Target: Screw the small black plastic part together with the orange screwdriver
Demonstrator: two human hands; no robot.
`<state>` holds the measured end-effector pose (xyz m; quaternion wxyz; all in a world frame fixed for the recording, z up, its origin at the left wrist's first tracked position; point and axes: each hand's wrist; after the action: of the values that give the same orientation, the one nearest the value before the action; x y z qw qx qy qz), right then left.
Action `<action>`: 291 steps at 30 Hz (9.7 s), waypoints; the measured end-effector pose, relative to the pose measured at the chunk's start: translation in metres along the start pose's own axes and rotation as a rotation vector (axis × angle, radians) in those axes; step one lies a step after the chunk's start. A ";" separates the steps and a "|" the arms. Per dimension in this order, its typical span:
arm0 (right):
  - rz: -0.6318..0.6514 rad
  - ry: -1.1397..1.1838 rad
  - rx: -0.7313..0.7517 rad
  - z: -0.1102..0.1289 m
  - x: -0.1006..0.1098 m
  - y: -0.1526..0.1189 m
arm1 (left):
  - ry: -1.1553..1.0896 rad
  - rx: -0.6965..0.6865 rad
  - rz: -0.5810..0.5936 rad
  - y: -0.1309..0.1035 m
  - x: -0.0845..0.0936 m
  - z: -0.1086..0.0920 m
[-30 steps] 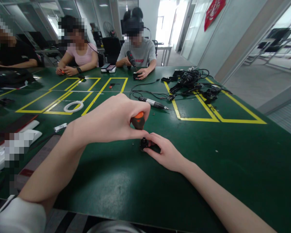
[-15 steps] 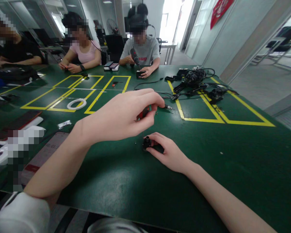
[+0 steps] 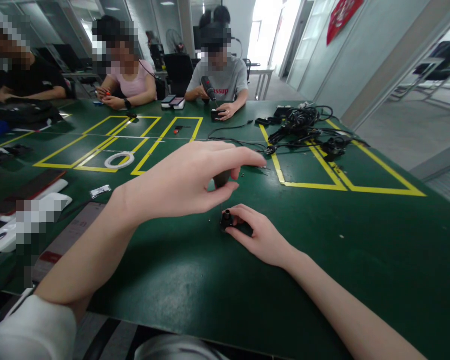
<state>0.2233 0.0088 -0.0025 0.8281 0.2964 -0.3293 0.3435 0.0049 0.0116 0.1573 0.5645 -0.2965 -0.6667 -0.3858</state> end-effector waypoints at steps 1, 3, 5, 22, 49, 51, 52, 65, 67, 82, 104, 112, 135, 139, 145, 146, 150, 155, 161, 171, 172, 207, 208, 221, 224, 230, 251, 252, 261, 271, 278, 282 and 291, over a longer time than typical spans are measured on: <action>-0.001 0.000 0.000 0.000 0.000 0.000 | -0.007 0.006 -0.002 0.000 -0.001 0.000; -0.013 -0.002 0.006 0.000 0.000 0.000 | -0.006 0.028 0.010 0.000 -0.001 -0.001; -0.027 -0.007 0.015 0.001 -0.001 0.000 | -0.005 0.033 0.031 -0.001 -0.001 -0.002; 0.002 0.036 -0.016 0.001 0.001 0.000 | -0.084 0.015 0.061 -0.005 -0.001 0.002; 0.018 0.041 -0.038 0.002 0.002 0.001 | -0.038 0.017 0.046 -0.004 0.001 0.000; 0.010 0.036 -0.031 0.003 0.002 0.001 | -0.048 0.013 0.029 -0.004 0.000 0.001; 0.007 0.034 -0.031 0.003 0.002 0.001 | -0.052 0.004 0.023 -0.004 0.000 0.001; 0.012 0.040 -0.051 0.003 0.002 0.001 | -0.014 0.001 0.013 -0.003 0.002 -0.001; 0.018 0.043 -0.052 0.003 0.002 0.001 | -0.010 0.014 0.018 -0.003 0.001 -0.001; 0.010 0.035 -0.046 0.002 0.001 0.001 | -0.010 0.041 0.021 -0.003 0.002 -0.003; 0.014 0.020 -0.034 0.002 0.001 0.001 | 0.024 0.013 0.026 -0.001 0.001 -0.002; -0.004 0.023 -0.019 0.003 0.000 0.001 | 0.045 -0.006 -0.021 -0.001 -0.001 -0.002; 0.017 0.030 -0.021 0.002 0.001 0.000 | 0.045 0.006 -0.003 -0.003 0.001 0.000; -0.002 0.024 -0.010 0.002 0.001 0.001 | 0.030 -0.003 -0.005 -0.004 0.000 0.000; 0.000 0.024 -0.010 0.002 0.000 0.001 | 0.030 0.013 -0.003 -0.003 0.000 -0.001; 0.001 0.025 -0.010 0.002 0.000 0.001 | 0.027 0.016 0.006 -0.003 0.001 -0.001; -0.017 0.013 -0.015 0.004 0.001 0.001 | 0.033 -0.001 0.015 -0.002 0.001 -0.001; 0.003 0.041 -0.030 0.006 0.002 0.002 | 0.033 -0.009 -0.001 -0.002 0.001 -0.001; 0.010 0.032 -0.059 0.004 0.002 0.001 | 0.013 -0.014 0.020 -0.003 0.002 -0.001; 0.003 0.036 -0.039 0.004 0.001 0.001 | 0.015 -0.019 0.022 -0.003 0.001 0.000; 0.007 0.041 -0.041 0.004 0.001 0.001 | 0.014 -0.020 0.023 -0.003 0.000 0.000; -0.001 0.017 -0.062 0.003 0.001 -0.001 | -0.031 -0.026 0.000 -0.002 -0.002 0.002; 0.001 0.027 -0.052 0.003 0.001 0.000 | -0.031 -0.031 0.005 -0.002 -0.002 0.002; 0.000 0.027 -0.028 0.004 0.001 0.001 | -0.022 -0.048 0.021 -0.002 -0.001 0.002; -0.002 0.033 -0.020 0.004 0.001 0.002 | -0.015 -0.020 0.011 -0.002 -0.002 0.003; 0.005 0.027 -0.016 0.003 0.000 0.001 | -0.014 -0.049 0.022 -0.002 -0.003 0.004; -0.002 0.013 -0.012 0.003 0.003 0.001 | 0.005 -0.018 0.003 -0.001 -0.002 0.001; -0.003 0.012 -0.014 0.003 0.002 0.001 | 0.009 -0.013 0.002 -0.001 -0.002 0.001; 0.007 0.010 -0.018 0.003 0.001 0.000 | 0.017 -0.021 0.029 0.002 -0.003 0.001; -0.003 0.002 -0.025 0.003 0.002 0.001 | -0.016 -0.031 0.031 0.001 -0.004 0.002; 0.047 0.047 -0.088 0.004 0.003 0.000 | -0.025 0.017 -0.003 0.002 -0.004 0.004; 0.038 0.042 -0.091 0.003 0.002 -0.001 | -0.001 0.071 -0.013 0.000 -0.002 0.003; 0.031 0.017 -0.117 -0.001 0.000 -0.002 | -0.046 -0.009 0.003 0.002 0.000 0.000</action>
<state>0.2251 0.0090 -0.0037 0.8414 0.2394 -0.3463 0.3387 0.0064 0.0128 0.1576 0.5484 -0.3087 -0.6774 -0.3809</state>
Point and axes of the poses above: each hand's wrist, its own y-axis towards the middle knuckle, its own x-axis out of the back of the hand, z = x × y, and after that the axes turned 13 degrees about z, right-handed
